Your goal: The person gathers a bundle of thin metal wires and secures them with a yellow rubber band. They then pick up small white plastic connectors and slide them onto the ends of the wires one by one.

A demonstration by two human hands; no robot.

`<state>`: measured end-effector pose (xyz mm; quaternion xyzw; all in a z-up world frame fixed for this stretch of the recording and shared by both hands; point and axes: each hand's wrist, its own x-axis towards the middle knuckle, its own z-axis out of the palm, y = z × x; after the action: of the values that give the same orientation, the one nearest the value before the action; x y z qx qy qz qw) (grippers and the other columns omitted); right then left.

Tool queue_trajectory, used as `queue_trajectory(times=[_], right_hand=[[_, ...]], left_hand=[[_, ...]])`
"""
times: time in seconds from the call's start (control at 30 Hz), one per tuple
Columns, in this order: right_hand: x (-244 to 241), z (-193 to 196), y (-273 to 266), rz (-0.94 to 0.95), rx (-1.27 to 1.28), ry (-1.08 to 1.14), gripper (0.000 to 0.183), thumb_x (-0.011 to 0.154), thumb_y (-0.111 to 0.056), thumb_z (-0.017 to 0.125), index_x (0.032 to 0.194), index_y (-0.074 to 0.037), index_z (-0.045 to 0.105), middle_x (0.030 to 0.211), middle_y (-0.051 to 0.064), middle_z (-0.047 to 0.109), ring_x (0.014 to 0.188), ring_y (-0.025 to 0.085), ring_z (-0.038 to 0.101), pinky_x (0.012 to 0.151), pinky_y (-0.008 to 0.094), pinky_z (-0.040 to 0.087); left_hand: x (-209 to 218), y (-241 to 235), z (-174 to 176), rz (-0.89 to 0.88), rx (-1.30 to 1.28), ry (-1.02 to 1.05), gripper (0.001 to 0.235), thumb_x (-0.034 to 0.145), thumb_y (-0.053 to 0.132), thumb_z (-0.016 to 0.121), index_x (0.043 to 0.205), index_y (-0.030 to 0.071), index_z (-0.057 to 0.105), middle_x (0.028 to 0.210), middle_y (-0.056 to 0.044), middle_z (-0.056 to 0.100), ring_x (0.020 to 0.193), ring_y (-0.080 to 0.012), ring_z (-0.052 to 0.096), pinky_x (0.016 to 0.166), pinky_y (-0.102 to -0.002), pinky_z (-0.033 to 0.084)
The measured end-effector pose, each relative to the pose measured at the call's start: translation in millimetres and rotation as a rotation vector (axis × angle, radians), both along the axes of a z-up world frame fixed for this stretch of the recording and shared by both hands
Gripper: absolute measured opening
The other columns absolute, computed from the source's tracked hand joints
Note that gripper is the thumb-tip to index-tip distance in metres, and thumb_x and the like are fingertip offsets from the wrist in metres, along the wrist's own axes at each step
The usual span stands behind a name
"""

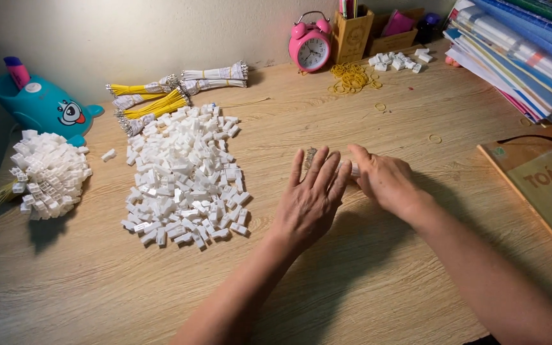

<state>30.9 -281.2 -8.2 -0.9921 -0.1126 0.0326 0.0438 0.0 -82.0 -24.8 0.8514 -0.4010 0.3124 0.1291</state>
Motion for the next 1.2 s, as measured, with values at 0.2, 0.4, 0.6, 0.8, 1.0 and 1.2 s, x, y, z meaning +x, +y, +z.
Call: queue_trajectory(times=[0.2,0.4,0.6,0.8,1.0,1.2], right_hand=[[0,28,3,-0.006,-0.044,0.021,0.06,0.088,-0.054,0.054,0.134,-0.016,0.046,0.105,0.019,0.069,0.103,0.038,0.067,0.089,0.049,0.051],[3,30,2,-0.033,-0.13,0.08,0.076,0.08,-0.072,0.052,0.135,-0.019,0.052,0.117,0.014,0.062,0.116,0.035,0.059,0.098,0.048,0.046],[7,28,-1,-0.001,-0.006,-0.033,0.062,0.088,-0.061,0.05,0.132,-0.018,0.056,0.117,0.014,0.061,0.114,0.036,0.056,0.099,0.05,0.042],[30,-1,-8,0.029,0.153,-0.113,0.031,0.092,-0.041,0.057,0.113,-0.023,0.071,0.1,0.011,0.066,0.102,0.034,0.064,0.09,0.044,0.05],[28,14,-1,-0.05,0.168,0.043,0.02,0.084,-0.032,0.064,0.097,-0.022,0.075,0.09,0.011,0.067,0.1,0.034,0.065,0.088,0.046,0.051],[32,31,3,-0.121,0.218,0.23,0.031,0.082,-0.036,0.063,0.098,-0.013,0.074,0.094,0.017,0.07,0.104,0.035,0.065,0.089,0.047,0.049]], left_hand=[[-45,32,-5,0.024,0.003,0.148,0.063,0.079,0.021,0.07,0.137,0.012,0.048,0.136,-0.014,0.049,0.138,-0.034,0.037,0.115,-0.063,0.015],[-39,39,-35,0.149,-0.003,0.281,0.05,0.082,0.031,0.066,0.128,0.018,0.052,0.131,-0.009,0.05,0.134,-0.0295,0.041,0.114,-0.06,0.014],[-25,36,-51,0.156,-0.079,0.166,0.037,0.081,0.028,0.065,0.116,0.02,0.058,0.116,-0.005,0.054,0.113,-0.0232,0.052,0.102,-0.047,0.03],[11,8,-65,0.118,-0.069,-0.08,0.023,0.081,0.024,0.062,0.104,0.025,0.064,0.101,0.0,0.05,0.08,-0.0208,0.054,0.061,-0.032,0.045],[22,-23,-44,0.147,0.137,0.077,0.047,0.082,0.025,0.059,0.128,0.022,0.056,0.134,-0.002,0.05,0.099,-0.0256,0.051,0.064,-0.034,0.044],[34,-35,-61,0.16,0.035,0.098,0.035,0.077,0.025,0.058,0.11,0.013,0.064,0.113,-0.005,0.059,0.09,-0.0277,0.052,0.062,-0.037,0.042]])
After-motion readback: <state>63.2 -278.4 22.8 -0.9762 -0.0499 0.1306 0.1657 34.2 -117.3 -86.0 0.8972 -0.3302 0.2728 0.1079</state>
